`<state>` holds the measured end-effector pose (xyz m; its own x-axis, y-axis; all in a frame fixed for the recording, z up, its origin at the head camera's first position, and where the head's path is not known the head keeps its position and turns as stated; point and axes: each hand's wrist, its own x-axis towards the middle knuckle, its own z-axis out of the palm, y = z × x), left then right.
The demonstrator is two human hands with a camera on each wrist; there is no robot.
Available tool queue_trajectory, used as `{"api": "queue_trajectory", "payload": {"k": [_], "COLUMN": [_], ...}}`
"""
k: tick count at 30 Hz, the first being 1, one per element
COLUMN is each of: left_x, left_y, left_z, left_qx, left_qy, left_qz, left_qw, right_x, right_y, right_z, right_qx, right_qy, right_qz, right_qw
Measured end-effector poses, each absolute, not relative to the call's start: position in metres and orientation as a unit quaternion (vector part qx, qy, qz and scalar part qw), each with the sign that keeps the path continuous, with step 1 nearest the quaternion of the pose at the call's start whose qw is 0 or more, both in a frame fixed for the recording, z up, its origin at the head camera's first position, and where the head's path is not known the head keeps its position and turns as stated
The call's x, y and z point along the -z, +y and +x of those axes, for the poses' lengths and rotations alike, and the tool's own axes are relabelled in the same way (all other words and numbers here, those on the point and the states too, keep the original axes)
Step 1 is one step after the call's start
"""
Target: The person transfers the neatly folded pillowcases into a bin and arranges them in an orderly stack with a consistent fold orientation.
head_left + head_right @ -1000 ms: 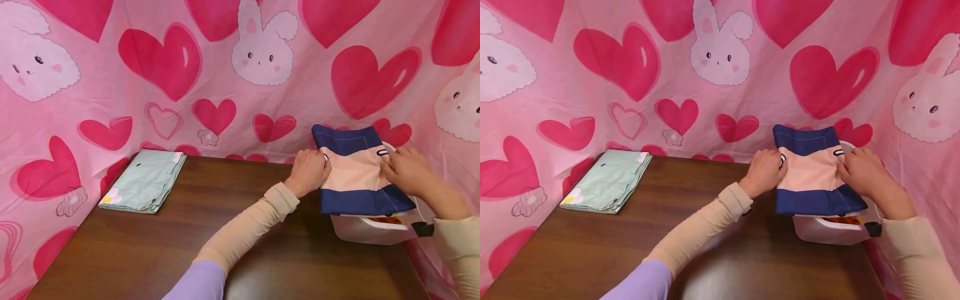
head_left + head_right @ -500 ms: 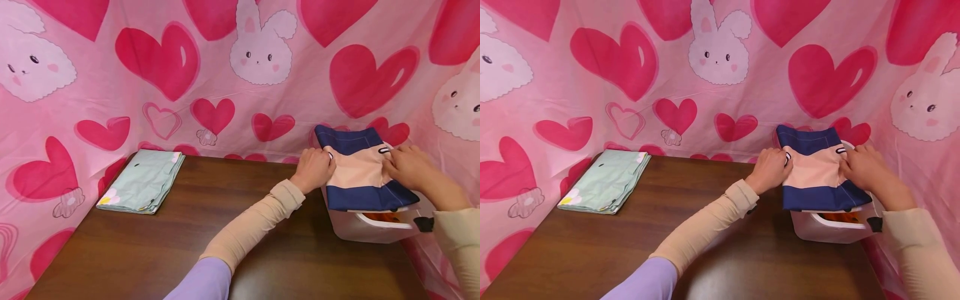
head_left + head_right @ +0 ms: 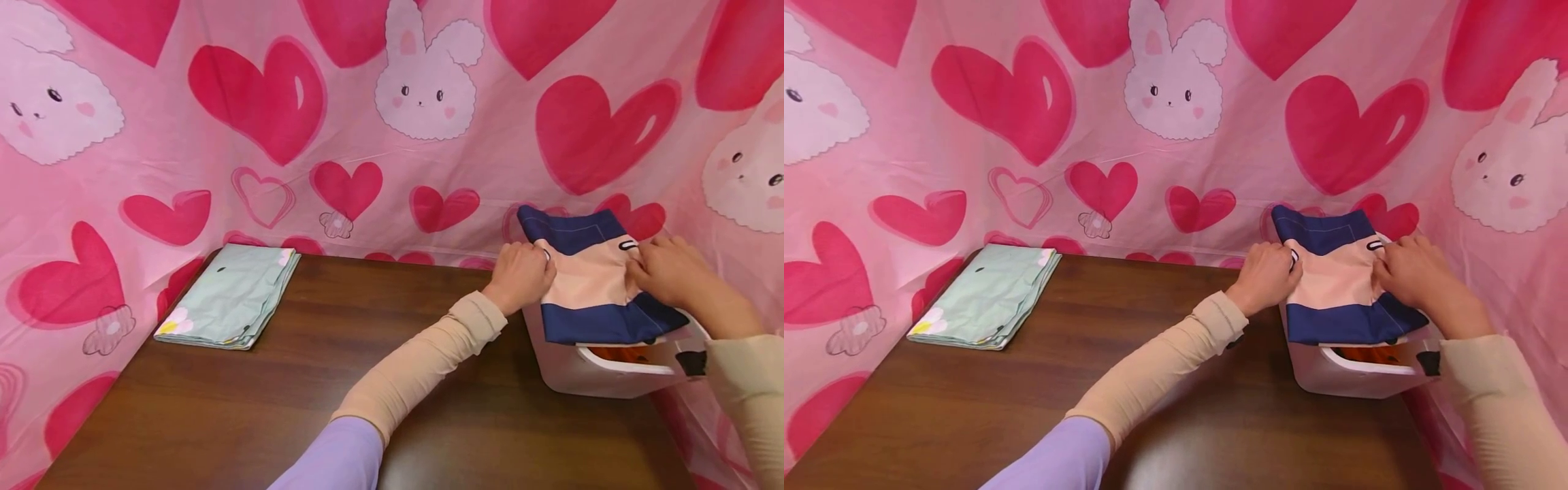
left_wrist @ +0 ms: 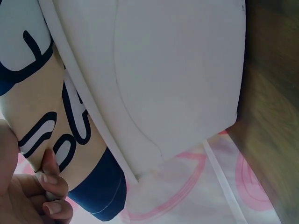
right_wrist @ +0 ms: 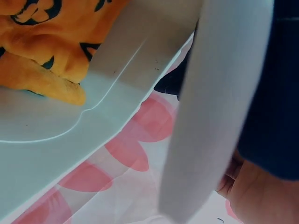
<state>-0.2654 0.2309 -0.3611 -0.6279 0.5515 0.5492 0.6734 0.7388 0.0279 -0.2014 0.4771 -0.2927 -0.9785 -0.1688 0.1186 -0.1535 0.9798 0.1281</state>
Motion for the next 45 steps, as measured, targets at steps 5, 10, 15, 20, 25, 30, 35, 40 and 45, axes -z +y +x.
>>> {"api": "queue_trajectory", "payload": {"k": [5,10,15,20,25,30,35,40,45], "left_x": [0.362,0.36,0.357,0.358,0.357,0.356,0.358,0.36,0.363], "left_y": [0.238,0.245,0.255,0.264,0.269,0.272,0.276,0.281,0.285], "left_z": [-0.265,-0.262,-0.255,-0.251,-0.252,-0.254,-0.255,-0.254,-0.254], "left_qx": [0.116,0.118,0.109,0.103,0.093,0.088,0.081,0.085,0.074], "left_qy": [-0.891,-0.886,-0.89,-0.894,-0.895,-0.899,-0.903,-0.901,-0.903], "left_qz": [-0.355,-0.362,-0.361,-0.36,-0.359,-0.363,-0.36,-0.366,-0.362], "left_qw": [0.259,0.266,0.257,0.247,0.247,0.227,0.218,0.217,0.222], "right_x": [0.289,0.287,0.286,0.285,0.286,0.289,0.293,0.295,0.3], "right_y": [0.478,0.48,0.482,0.483,0.487,0.491,0.493,0.498,0.505], "right_z": [-0.2,-0.203,-0.204,-0.204,-0.204,-0.206,-0.208,-0.208,-0.209], "right_qx": [0.061,0.055,0.053,0.051,0.048,0.048,0.049,0.045,0.046], "right_qy": [-0.994,-0.995,-0.994,-0.995,-0.995,-0.994,-0.993,-0.994,-0.994], "right_qz": [0.073,0.068,0.07,0.069,0.068,0.07,0.078,0.073,0.075], "right_qw": [0.058,0.057,0.063,0.058,0.059,0.068,0.074,0.074,0.069]}}
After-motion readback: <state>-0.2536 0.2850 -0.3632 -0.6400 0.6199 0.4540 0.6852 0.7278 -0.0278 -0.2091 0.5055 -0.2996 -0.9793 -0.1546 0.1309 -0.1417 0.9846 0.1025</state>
